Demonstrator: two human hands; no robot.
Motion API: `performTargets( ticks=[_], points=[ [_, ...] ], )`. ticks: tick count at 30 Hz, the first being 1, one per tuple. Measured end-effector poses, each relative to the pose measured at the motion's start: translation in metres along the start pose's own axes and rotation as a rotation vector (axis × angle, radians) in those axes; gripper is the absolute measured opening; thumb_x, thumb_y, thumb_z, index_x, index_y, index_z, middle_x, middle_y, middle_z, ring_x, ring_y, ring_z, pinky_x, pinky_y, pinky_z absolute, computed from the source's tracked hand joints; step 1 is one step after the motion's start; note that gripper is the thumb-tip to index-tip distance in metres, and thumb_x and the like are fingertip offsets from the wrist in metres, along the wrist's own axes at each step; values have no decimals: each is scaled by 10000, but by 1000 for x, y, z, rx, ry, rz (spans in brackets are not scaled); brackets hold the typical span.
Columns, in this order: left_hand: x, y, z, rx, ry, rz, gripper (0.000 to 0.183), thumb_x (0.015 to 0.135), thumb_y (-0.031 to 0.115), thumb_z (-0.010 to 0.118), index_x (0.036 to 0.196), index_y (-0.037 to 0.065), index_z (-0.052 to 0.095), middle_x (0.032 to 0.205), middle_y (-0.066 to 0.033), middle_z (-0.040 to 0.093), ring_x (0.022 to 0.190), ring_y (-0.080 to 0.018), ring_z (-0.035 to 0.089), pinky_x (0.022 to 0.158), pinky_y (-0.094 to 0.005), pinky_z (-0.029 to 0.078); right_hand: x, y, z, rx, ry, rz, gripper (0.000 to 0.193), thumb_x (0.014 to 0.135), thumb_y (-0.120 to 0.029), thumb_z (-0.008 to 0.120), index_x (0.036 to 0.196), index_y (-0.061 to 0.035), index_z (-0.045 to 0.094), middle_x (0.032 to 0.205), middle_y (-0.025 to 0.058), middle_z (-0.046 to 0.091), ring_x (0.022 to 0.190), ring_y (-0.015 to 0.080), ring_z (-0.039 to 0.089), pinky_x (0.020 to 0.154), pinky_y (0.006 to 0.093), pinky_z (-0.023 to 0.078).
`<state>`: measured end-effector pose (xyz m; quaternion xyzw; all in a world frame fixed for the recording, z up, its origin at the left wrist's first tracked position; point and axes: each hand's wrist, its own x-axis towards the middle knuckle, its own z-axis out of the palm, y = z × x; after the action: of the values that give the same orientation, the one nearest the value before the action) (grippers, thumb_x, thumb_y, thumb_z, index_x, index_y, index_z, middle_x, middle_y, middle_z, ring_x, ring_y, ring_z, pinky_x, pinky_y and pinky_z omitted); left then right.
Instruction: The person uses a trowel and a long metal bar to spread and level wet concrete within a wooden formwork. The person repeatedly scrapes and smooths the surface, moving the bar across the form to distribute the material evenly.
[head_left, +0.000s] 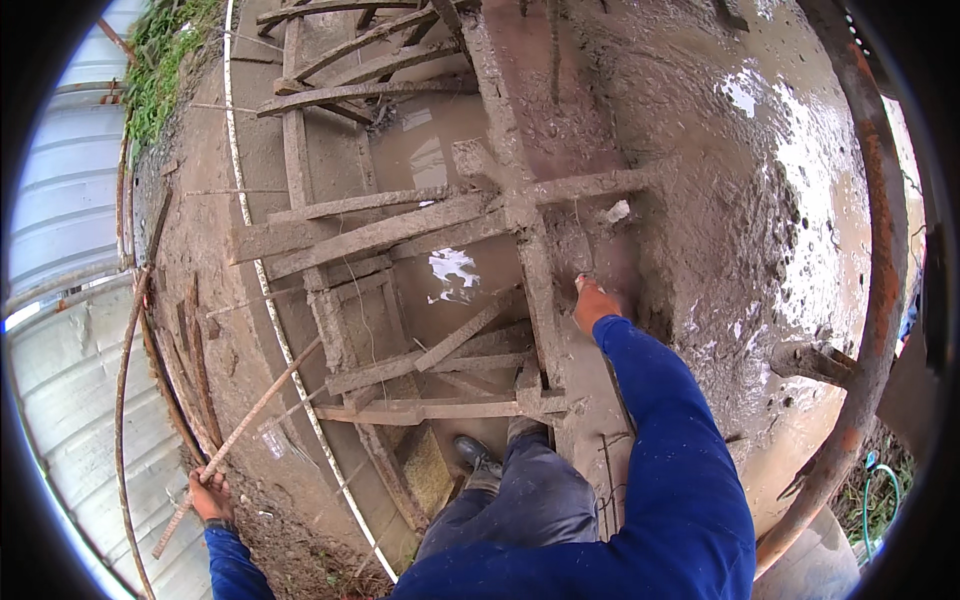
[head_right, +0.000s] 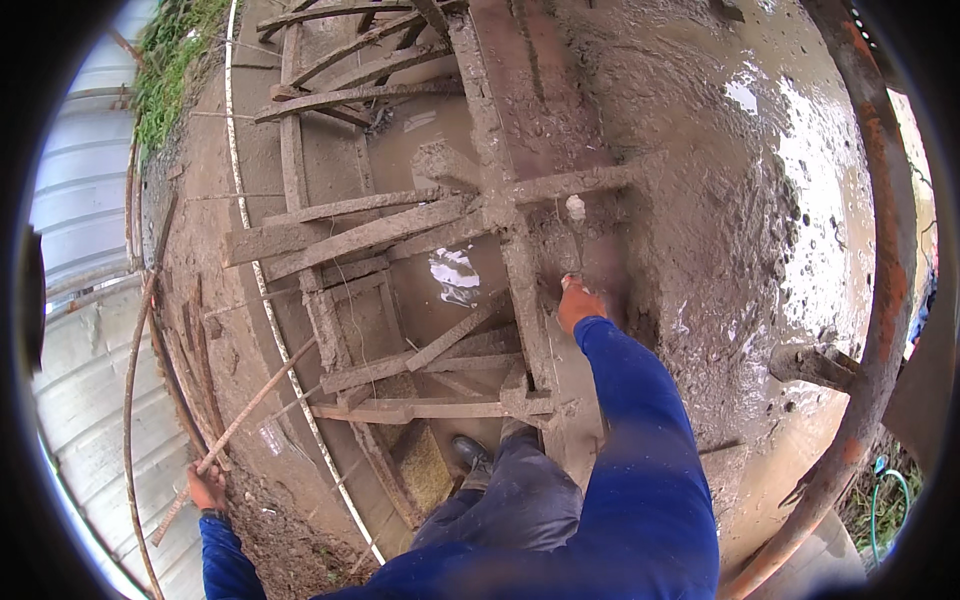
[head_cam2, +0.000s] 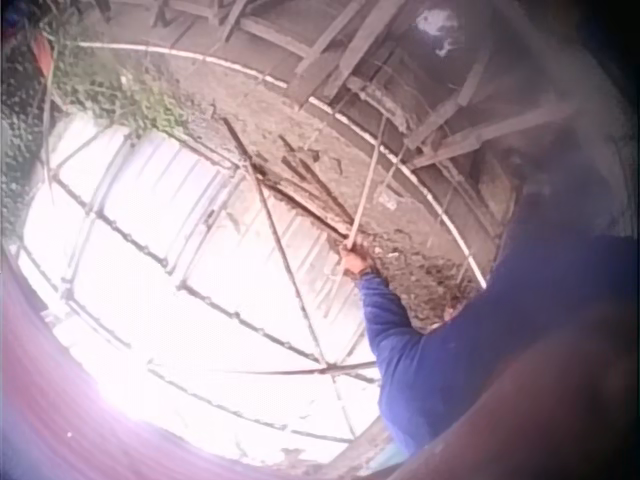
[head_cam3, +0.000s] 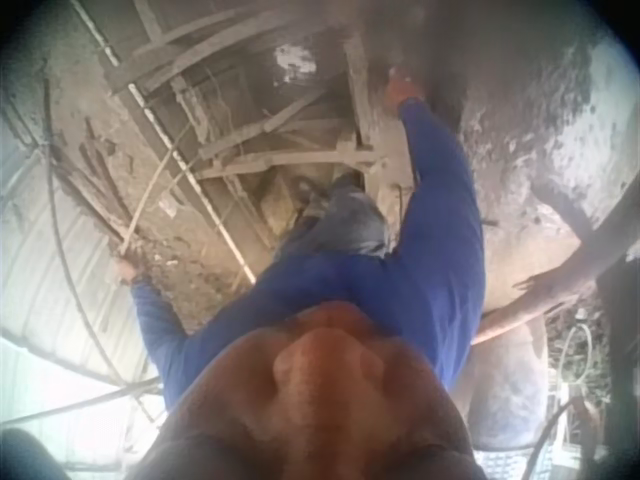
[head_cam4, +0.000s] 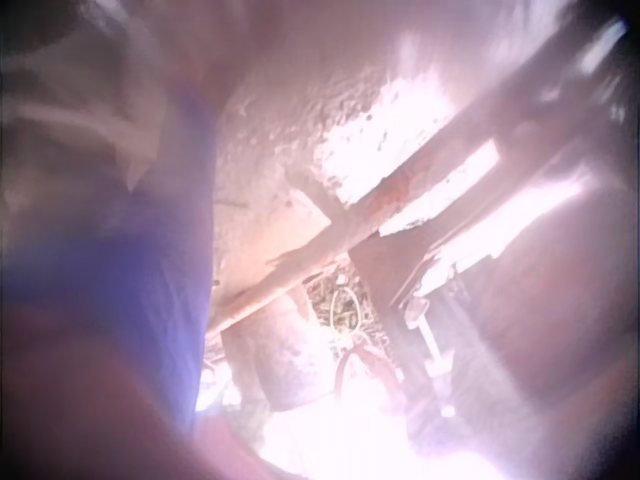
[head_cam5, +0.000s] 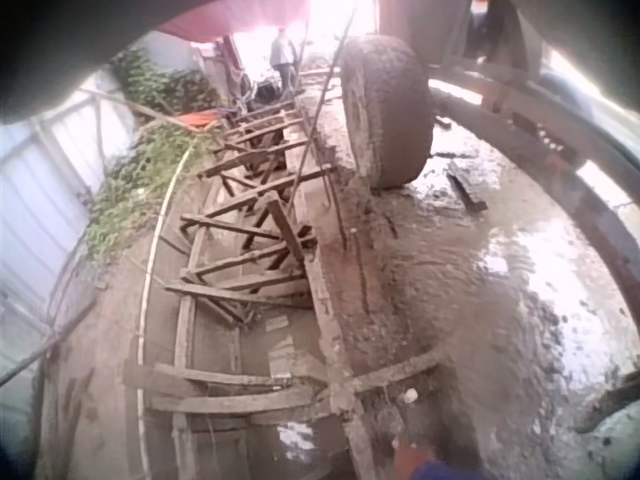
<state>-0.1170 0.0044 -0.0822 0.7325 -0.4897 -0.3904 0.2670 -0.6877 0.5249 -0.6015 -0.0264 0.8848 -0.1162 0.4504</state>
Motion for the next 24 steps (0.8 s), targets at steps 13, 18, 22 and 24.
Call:
performTargets(
  ticks=[13, 18, 22, 24],
  points=[
    [2, -13, -10, 15, 70, -15, 298, 1063, 497, 468, 1015, 233, 599, 910, 47, 700, 796, -112, 648, 679, -297, 461, -19, 30, -12, 73, 68, -292, 328, 893, -153, 622, 1170, 5, 547, 1127, 303, 666, 1102, 483, 635, 949, 521, 506],
    [2, -16, -23, -9, 12, 8, 282, 1046, 486, 509, 1037, 221, 604, 894, 63, 668, 756, -109, 624, 661, -283, 469, -22, -9, -8, 12, 42, 24, 380, 898, -139, 564, 1251, -2, 534, 1234, 295, 666, 1193, 462, 629, 1026, 494, 505],
    [-1, -15, -7, -8, 47, 20, 298, 1078, 457, 464, 1015, 207, 613, 880, 44, 698, 716, -98, 643, 631, -269, 483, -37, -11, -25, -56, 37, -33, 383, 894, -153, 572, 1249, -11, 549, 1219, 289, 670, 1190, 456, 628, 1017, 497, 503],
    [-4, -15, -4, 4, 74, 26, 298, 1082, 451, 459, 1019, 202, 610, 878, 43, 695, 721, -99, 645, 633, -267, 494, -37, -7, -35, -22, 50, -99, 348, 893, -153, 586, 1213, -19, 563, 1197, 282, 674, 1174, 459, 629, 1002, 501, 502]
  ],
)
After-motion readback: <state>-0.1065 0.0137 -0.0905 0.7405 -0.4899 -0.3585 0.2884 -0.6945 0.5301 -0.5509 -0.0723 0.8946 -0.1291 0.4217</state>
